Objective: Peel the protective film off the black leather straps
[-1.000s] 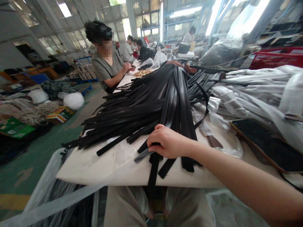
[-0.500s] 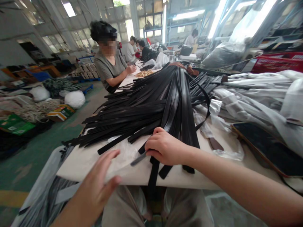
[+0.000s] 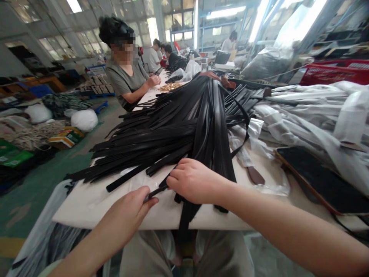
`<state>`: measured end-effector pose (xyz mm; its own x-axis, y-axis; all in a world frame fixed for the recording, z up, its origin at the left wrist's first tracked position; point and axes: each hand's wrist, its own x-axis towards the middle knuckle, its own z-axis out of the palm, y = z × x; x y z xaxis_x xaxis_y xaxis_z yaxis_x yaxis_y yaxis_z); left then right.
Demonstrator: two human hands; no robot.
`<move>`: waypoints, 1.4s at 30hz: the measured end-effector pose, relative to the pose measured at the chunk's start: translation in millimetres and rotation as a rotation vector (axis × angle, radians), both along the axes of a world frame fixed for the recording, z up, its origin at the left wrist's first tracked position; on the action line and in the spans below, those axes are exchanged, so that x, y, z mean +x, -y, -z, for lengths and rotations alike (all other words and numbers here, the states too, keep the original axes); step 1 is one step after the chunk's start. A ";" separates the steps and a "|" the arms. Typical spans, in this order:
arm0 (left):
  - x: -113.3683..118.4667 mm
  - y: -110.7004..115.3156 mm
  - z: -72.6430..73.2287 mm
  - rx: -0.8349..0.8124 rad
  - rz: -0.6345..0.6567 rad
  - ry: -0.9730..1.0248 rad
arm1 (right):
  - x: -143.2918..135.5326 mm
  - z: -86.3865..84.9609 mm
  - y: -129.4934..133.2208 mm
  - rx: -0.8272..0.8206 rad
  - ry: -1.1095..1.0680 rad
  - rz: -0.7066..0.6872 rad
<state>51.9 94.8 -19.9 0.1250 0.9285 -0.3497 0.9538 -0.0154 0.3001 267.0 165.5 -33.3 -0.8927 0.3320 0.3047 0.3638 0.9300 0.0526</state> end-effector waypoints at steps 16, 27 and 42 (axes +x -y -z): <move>16.0 9.1 6.1 0.085 -0.013 -0.114 | -9.2 4.6 12.4 0.123 -0.067 -0.058; 12.2 -5.0 -6.4 0.131 0.015 -0.152 | -1.8 -0.1 -6.0 0.115 -0.063 0.047; 12.6 -30.2 -26.8 0.261 0.056 -0.328 | -4.1 9.4 -5.9 -0.179 -0.135 0.143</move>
